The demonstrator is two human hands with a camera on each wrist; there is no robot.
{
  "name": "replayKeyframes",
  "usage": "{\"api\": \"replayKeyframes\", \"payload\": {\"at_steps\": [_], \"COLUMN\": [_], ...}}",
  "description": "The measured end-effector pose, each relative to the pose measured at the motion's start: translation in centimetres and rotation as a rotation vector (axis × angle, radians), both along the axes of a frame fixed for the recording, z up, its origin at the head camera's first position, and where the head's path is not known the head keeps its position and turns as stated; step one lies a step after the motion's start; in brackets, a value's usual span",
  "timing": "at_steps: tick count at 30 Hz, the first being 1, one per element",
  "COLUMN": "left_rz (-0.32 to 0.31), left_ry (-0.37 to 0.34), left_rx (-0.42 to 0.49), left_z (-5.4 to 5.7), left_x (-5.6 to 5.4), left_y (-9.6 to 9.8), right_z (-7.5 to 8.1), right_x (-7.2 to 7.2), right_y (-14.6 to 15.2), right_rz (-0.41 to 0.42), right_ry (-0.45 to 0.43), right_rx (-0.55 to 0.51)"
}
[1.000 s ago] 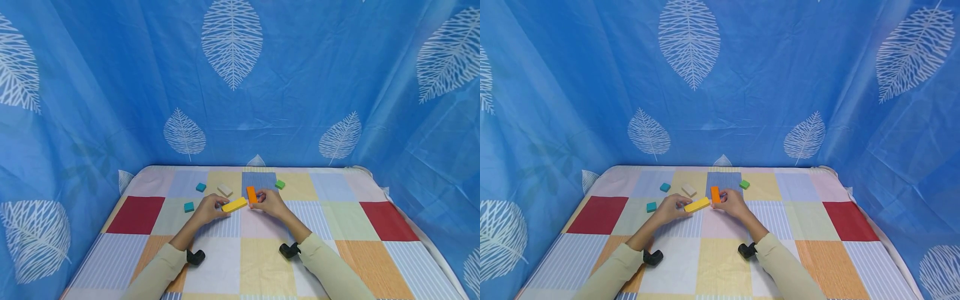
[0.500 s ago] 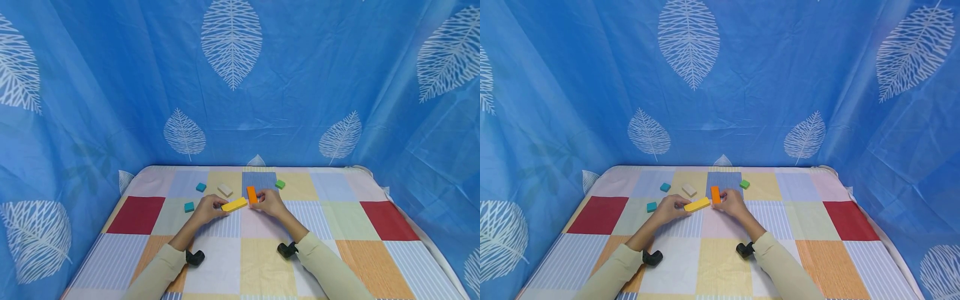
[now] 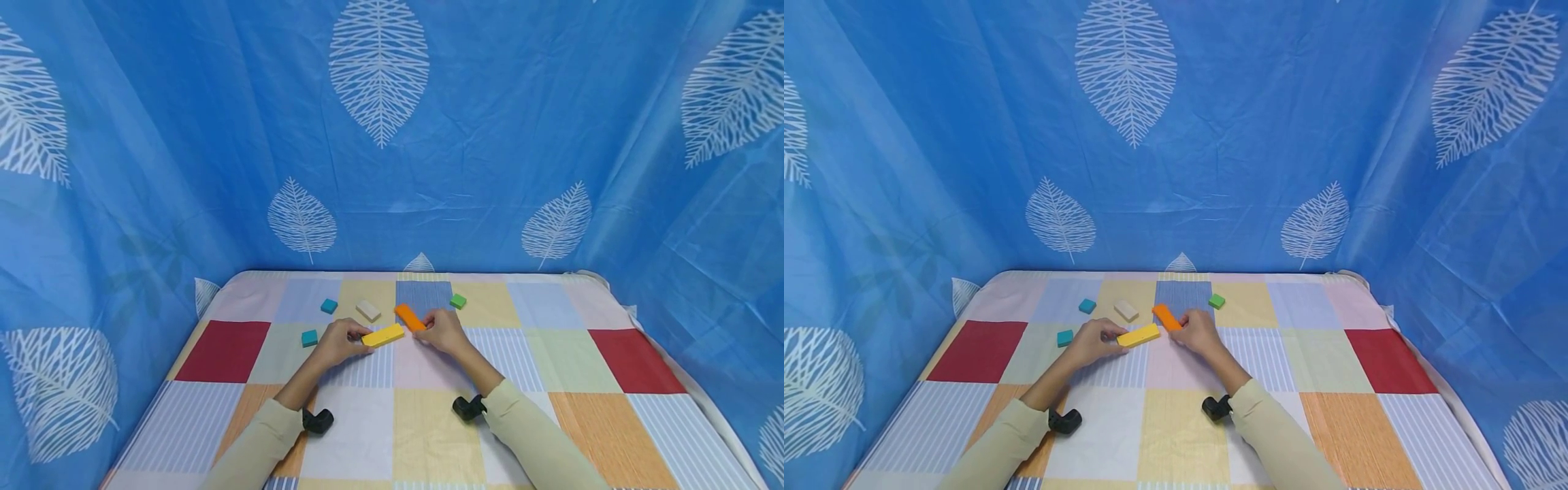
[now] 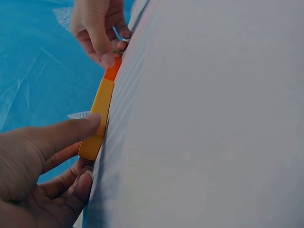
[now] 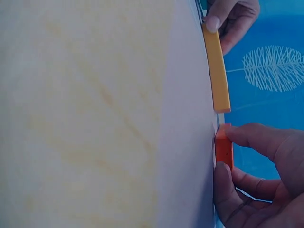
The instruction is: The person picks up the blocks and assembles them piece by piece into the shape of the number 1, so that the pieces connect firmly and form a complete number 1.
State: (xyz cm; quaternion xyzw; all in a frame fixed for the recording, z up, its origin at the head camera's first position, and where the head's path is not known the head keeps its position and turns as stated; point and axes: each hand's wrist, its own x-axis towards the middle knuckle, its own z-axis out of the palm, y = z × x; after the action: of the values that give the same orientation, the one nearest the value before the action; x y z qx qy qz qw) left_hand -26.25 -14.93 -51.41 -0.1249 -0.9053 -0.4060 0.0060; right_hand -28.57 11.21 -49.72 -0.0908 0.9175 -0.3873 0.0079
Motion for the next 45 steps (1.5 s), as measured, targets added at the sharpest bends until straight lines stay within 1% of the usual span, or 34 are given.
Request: {"api": "replayKeyframes", "payload": {"at_steps": [6, 8, 13, 16, 20, 25, 31, 36, 42, 45], "left_rz": [-0.028, -0.035, -0.077, -0.116, -0.142, -0.167, -0.201, -0.234, -0.25, -0.262], "left_ry": [0.022, 0.018, 0.045, 0.063, 0.052, 0.037, 0.024, 0.02, -0.002, -0.01], "left_rx": [0.019, 0.031, 0.043, 0.05, 0.052, 0.055, 0.107, 0.135, 0.133, 0.136], "left_z": [0.2, 0.3, 0.2, 0.1, 0.2, 0.1, -0.1, -0.2, -0.4, -0.4], "left_x": [0.2, 0.3, 0.5, 0.7, 1.1, 1.5, 1.7, 1.9, 2.2, 2.4], "left_y": [-0.1, -0.1, -0.1, -0.1, 0.2, 0.5, 0.3, 0.3, 0.6, 0.7], "right_z": [-0.2, -0.2, -0.3, -0.2, -0.2, -0.2, -0.4, -0.4, -0.2, 0.0], "right_x": [-0.1, 0.1, 0.5, 0.8, 1.1, 1.3, 1.0, 0.9, 1.3, 1.4], "right_y": [0.5, 0.7, 1.4, 1.8, 2.3, 2.6, 2.9, 3.1, 3.1, 3.1], "right_rz": [-0.019, -0.015, -0.015, -0.013, -0.005, -0.011, -0.01, -0.015, -0.021, -0.016], "right_ry": [-0.01, -0.012, -0.006, 0.014, 0.018, -0.019, -0.043, -0.057, -0.13, -0.15], "right_rx": [-0.029, -0.047, -0.093, -0.079, -0.052, -0.082, -0.12, -0.09, -0.086, -0.093]}}
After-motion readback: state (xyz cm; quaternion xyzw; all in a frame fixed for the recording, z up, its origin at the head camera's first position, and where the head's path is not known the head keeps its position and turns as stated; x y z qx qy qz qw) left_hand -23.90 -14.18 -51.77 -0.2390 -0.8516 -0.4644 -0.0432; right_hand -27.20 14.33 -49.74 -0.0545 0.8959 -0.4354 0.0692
